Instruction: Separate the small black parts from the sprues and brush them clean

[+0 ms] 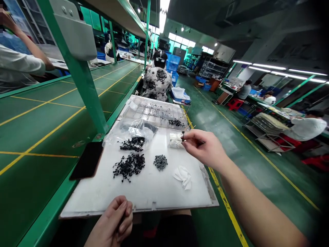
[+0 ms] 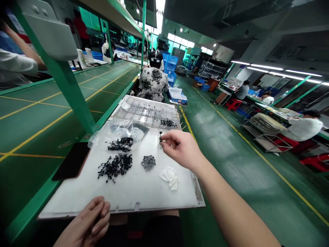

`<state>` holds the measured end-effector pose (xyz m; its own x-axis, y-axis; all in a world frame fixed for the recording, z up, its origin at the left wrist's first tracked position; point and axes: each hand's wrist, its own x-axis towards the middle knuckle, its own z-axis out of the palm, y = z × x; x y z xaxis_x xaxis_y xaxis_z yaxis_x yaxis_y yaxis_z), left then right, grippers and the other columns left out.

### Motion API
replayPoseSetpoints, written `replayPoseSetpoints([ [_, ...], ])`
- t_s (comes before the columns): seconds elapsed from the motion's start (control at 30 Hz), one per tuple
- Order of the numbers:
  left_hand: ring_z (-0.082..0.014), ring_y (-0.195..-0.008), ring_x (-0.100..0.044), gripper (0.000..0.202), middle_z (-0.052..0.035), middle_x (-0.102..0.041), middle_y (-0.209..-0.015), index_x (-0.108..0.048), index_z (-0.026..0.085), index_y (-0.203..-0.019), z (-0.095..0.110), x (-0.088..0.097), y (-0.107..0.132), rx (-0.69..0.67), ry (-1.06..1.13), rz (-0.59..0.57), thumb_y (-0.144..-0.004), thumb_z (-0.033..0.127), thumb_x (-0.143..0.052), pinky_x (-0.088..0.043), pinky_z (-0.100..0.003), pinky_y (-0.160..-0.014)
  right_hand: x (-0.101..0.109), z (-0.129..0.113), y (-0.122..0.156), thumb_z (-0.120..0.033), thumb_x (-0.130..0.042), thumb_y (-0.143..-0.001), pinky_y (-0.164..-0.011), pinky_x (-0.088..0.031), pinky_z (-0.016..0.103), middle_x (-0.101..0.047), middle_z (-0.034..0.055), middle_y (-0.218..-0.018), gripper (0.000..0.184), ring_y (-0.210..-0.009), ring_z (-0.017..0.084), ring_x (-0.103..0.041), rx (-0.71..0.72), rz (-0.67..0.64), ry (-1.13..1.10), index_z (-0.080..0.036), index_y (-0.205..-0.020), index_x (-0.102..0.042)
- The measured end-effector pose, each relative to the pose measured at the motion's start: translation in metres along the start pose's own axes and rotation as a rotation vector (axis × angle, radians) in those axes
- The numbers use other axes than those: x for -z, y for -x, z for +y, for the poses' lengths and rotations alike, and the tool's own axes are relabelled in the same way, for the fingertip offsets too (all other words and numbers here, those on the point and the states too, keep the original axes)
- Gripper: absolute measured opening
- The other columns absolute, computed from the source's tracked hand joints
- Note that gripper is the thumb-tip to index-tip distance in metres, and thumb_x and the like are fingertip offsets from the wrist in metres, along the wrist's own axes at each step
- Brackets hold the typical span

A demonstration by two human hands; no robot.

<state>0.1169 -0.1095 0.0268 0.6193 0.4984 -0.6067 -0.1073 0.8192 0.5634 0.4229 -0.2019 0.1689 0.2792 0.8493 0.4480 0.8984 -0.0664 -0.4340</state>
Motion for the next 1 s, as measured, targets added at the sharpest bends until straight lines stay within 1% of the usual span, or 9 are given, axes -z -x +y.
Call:
replayPoseSetpoints([
  [0.13,-0.0108,-0.068,-0.049,0.044,0.0026,-0.058,-0.077,-0.068,0.025,-0.103,0.02,-0.013,0.019,-0.059,-0.153,-0.033,-0.078,0.052,-0.092,-0.045,-0.019,-0.062,0.006,-0.05,0.011,-0.015,-0.073,-0.089,-0.058,-0.041,0.024,-0.065,-0.004,-0.074,0.008,-0.058,0.008,-0.05,0.146,-0.002,-0.095,-0.021,-0.094,-0.072],
  [0.23,-0.0134,-0.068,-0.052,0.036,0.0018,-0.059,-0.075,-0.069,0.027,-0.104,0.041,-0.035,0.039,-0.295,-0.423,-0.08,-0.086,0.055,-0.083,-0.047,-0.019,-0.062,0.008,-0.076,0.019,-0.01,-0.075,-0.089,-0.057,-0.041,0.023,-0.067,-0.003,-0.076,0.014,-0.063,0.008,-0.056,0.234,-0.029,-0.149,-0.021,-0.096,-0.072],
  [0.33,-0.0167,-0.068,-0.056,0.036,-0.0012,-0.065,-0.078,-0.073,0.029,-0.114,0.06,-0.06,0.056,-0.554,-0.593,-0.121,-0.087,0.05,-0.083,-0.048,-0.021,-0.059,0.011,-0.089,0.025,-0.011,-0.077,-0.09,-0.058,-0.045,0.023,-0.068,-0.0024,-0.076,0.015,-0.066,0.009,-0.061,0.243,-0.028,-0.161,-0.022,-0.098,-0.071],
  [0.5,-0.0172,-0.062,-0.057,0.042,-0.0008,-0.063,-0.072,-0.074,0.032,-0.13,0.069,-0.087,0.066,-0.704,-0.708,-0.349,-0.089,0.034,-0.083,-0.047,-0.023,-0.056,0.016,-0.098,0.036,-0.014,-0.074,-0.092,-0.058,-0.045,0.026,-0.068,-0.002,-0.077,0.013,-0.064,0.01,-0.06,0.208,-0.037,-0.251,-0.023,-0.101,-0.071],
  [0.57,-0.0165,-0.062,-0.057,0.038,-0.001,-0.063,-0.074,-0.075,0.03,-0.126,0.065,-0.087,0.065,-0.673,-0.667,-0.38,-0.09,0.033,-0.082,-0.049,-0.023,-0.058,0.016,-0.098,0.039,-0.013,-0.072,-0.093,-0.056,-0.043,0.025,-0.068,-0.002,-0.077,0.013,-0.063,0.01,-0.058,0.196,-0.045,-0.289,-0.022,-0.101,-0.071],
  [0.67,-0.0149,-0.066,-0.056,0.029,-0.0005,-0.061,-0.076,-0.073,0.027,-0.116,0.049,-0.075,0.056,-0.487,-0.46,-0.302,-0.092,0.041,-0.081,-0.047,-0.021,-0.057,0.011,-0.088,0.044,-0.015,-0.069,-0.093,-0.055,-0.041,0.025,-0.067,-0.002,-0.076,0.01,-0.061,0.009,-0.056,0.159,-0.07,-0.273,-0.021,-0.101,-0.073],
  [0.8,-0.0069,-0.056,-0.043,0.018,0.0018,-0.057,-0.078,-0.067,0.019,-0.113,0.019,-0.046,0.031,-0.097,-0.017,-0.178,-0.097,0.026,-0.073,-0.041,-0.019,-0.052,-0.01,-0.049,0.035,-0.023,-0.07,-0.092,-0.063,-0.047,0.025,-0.066,-0.0035,-0.072,0.005,-0.063,0.01,-0.057,-0.164,-0.234,0.01,-0.022,-0.089,-0.074],
  [0.87,-0.0075,-0.058,-0.05,0.021,-0.0007,-0.059,-0.083,-0.064,0.013,-0.114,0.004,-0.033,0.019,0.011,0.103,0.004,-0.095,0.006,-0.065,-0.042,-0.019,-0.05,-0.022,-0.017,0.014,-0.023,-0.072,-0.092,-0.069,-0.051,0.028,-0.067,-0.0026,-0.071,0.009,-0.066,0.012,-0.06,-0.295,-0.23,0.126,-0.019,-0.084,-0.073],
  [1.0,-0.0147,-0.074,-0.07,0.036,-0.009,-0.069,-0.095,-0.059,0.009,-0.124,-0.009,-0.024,0.008,0.022,0.114,0.118,-0.092,-0.005,-0.059,-0.061,-0.027,-0.063,-0.033,0.047,-0.054,-0.041,-0.067,-0.103,-0.089,-0.06,0.039,-0.073,0.005,-0.101,0.027,-0.093,0.018,-0.07,-0.538,-0.137,0.321,-0.015,-0.102,-0.071],
])
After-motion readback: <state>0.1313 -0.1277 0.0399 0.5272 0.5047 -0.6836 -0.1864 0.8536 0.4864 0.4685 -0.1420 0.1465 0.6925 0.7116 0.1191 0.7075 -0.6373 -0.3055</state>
